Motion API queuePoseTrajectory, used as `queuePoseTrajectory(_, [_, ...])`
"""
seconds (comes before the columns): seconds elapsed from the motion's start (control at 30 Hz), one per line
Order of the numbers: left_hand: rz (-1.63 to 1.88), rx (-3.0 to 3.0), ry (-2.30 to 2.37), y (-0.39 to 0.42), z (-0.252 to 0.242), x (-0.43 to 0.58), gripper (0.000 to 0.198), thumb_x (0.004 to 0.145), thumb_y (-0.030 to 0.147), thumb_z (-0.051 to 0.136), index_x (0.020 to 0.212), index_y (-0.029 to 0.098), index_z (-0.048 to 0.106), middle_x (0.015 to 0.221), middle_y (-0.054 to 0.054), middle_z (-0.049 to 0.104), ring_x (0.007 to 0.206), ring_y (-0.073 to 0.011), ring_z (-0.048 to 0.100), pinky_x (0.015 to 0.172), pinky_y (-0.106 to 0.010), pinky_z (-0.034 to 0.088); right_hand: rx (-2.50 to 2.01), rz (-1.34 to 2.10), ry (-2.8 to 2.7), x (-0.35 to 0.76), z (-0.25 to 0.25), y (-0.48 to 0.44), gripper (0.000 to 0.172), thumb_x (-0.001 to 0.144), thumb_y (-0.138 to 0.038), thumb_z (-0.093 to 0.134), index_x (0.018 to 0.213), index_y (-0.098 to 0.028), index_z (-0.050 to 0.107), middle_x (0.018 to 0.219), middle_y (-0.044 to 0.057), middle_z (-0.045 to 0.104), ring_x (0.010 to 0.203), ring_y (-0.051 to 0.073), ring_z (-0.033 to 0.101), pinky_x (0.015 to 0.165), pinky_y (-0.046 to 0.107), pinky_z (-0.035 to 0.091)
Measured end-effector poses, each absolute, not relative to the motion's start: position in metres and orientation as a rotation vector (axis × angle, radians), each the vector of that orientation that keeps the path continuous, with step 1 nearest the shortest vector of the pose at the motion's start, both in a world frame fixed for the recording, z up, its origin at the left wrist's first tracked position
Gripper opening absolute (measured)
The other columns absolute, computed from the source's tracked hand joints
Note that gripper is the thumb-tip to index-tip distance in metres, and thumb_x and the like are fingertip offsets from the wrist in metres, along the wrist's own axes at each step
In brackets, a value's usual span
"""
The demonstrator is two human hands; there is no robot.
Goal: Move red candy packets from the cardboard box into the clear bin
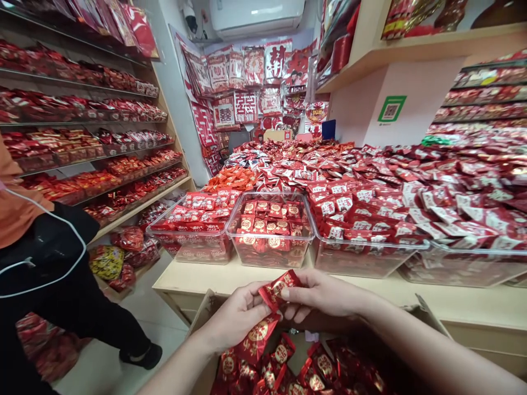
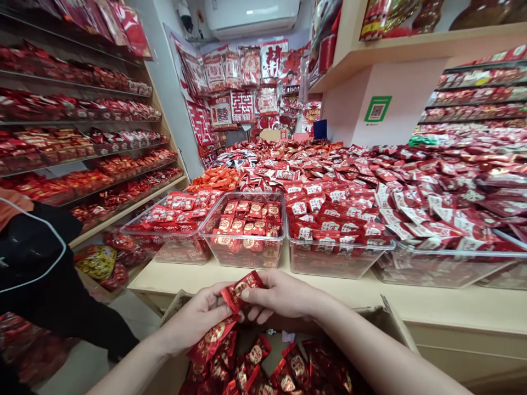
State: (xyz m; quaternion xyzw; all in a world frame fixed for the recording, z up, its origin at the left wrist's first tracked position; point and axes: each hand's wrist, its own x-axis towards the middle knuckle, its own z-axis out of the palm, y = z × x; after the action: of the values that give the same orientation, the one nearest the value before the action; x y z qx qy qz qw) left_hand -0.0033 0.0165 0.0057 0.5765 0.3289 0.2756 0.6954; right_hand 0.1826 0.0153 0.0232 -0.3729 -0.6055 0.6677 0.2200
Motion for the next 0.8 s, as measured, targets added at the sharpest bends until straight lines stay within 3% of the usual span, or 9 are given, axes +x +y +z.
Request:
queuePoseTrajectory(0.13, [0.553, 1.31, 0.656, 0.017, 0.011, -0.007, 0.039, 0.073, 0.019, 0.055, 0.112, 0.017, 0.048, 0.094, -0.005, 0.059, 0.082, -0.0124, 0.054, 0.081, -0.028, 0.04, -1.098, 1.651, -1.768, 0.182, 0.024, 0.014, 0.025, 0.075, -0.036, 0.05, 0.085, -0.014, 0.053, 0.071, 0.001, 0.056, 0.061, 0.009, 0.053, 0.061, 0.024, 0.045])
queuePoseTrajectory(0.4, [0.478, 1.3, 0.763, 0.017, 0.012, -0.008, 0.036, 0.073, 0.03, 0.056, 0.104, 0.014, 0.052, 0.068, -0.002, 0.06, 0.06, -0.0082, 0.051, 0.056, -0.018, 0.038, -1.256, 1.233, -1.983, 0.183, 0.022, 0.013, 0.024, 0.074, -0.039, 0.05, 0.076, -0.015, 0.052, 0.065, 0.0, 0.055, 0.057, 0.01, 0.05, 0.05, 0.019, 0.039])
queuePoseTrajectory(0.53, [0.512, 1.326, 0.829, 0.019, 0.007, -0.007, 0.031, 0.075, 0.036, 0.052, 0.09, 0.011, 0.059, 0.065, -0.001, 0.058, 0.055, -0.0068, 0.046, 0.052, -0.018, 0.034, -1.224, 1.271, -1.923, 0.18, 0.019, 0.013, 0.032, 0.077, -0.048, 0.041, 0.078, -0.016, 0.048, 0.064, 0.001, 0.054, 0.055, 0.011, 0.051, 0.047, 0.02, 0.04])
queuePoseTrajectory(0.8, [0.57, 1.35, 0.805, 0.018, 0.004, -0.004, 0.028, 0.076, 0.034, 0.051, 0.091, 0.013, 0.061, 0.068, 0.0, 0.056, 0.059, -0.0075, 0.044, 0.055, -0.019, 0.033, -1.277, 1.414, -1.741, 0.174, 0.021, 0.016, 0.032, 0.078, -0.046, 0.037, 0.075, -0.016, 0.05, 0.065, 0.002, 0.054, 0.053, 0.012, 0.054, 0.044, 0.022, 0.042])
